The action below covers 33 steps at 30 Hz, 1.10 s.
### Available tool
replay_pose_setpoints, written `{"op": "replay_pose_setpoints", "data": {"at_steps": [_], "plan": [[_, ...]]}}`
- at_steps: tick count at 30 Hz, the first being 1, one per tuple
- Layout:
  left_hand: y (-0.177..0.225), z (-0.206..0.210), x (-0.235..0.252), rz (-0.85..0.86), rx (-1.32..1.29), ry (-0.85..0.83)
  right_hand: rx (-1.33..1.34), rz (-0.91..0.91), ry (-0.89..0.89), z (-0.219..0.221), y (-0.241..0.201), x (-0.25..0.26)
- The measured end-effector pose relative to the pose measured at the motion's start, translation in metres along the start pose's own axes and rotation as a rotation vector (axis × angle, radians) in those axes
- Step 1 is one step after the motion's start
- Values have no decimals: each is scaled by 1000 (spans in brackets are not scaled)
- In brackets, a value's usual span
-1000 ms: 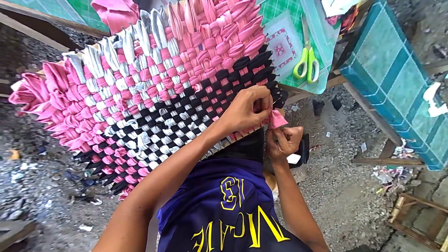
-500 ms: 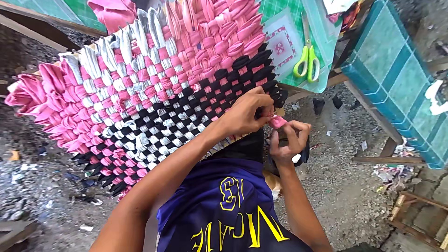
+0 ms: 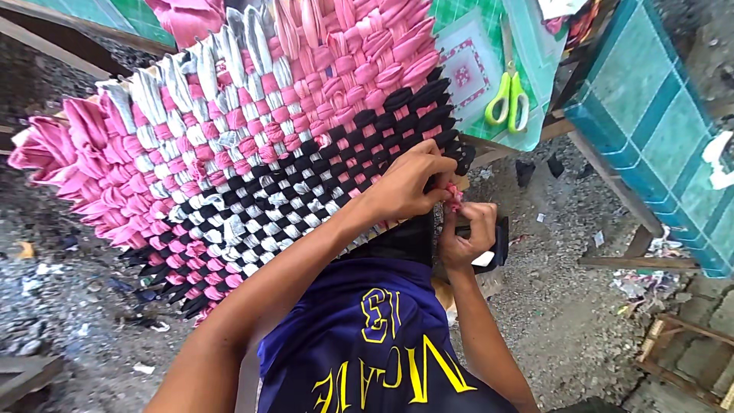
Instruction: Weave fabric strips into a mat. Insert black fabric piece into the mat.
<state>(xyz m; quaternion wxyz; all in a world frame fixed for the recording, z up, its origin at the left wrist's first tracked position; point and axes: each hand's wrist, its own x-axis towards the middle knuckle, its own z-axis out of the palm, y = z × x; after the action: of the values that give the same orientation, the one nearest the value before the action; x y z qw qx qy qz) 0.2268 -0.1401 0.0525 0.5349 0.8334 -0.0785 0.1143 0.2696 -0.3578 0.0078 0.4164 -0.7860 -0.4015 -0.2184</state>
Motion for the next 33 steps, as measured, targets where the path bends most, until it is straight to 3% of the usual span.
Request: {"op": "replay_pose_setpoints", "data": {"at_steps": [6, 11, 19, 27, 33], "plan": [[-3, -6, 0, 49, -34, -30, 28, 14, -54, -11, -2, 14], [-2, -4, 2, 102, 46, -51, 52, -20, 6, -7, -7, 23], [5, 6, 8, 48, 136, 24, 176, 91, -78, -6, 3, 18], [12, 6, 15, 17, 229, -12, 267, 62, -75, -7, 5, 21], [-2, -4, 10, 129, 0, 5, 192, 33, -160, -10, 5, 20]]}}
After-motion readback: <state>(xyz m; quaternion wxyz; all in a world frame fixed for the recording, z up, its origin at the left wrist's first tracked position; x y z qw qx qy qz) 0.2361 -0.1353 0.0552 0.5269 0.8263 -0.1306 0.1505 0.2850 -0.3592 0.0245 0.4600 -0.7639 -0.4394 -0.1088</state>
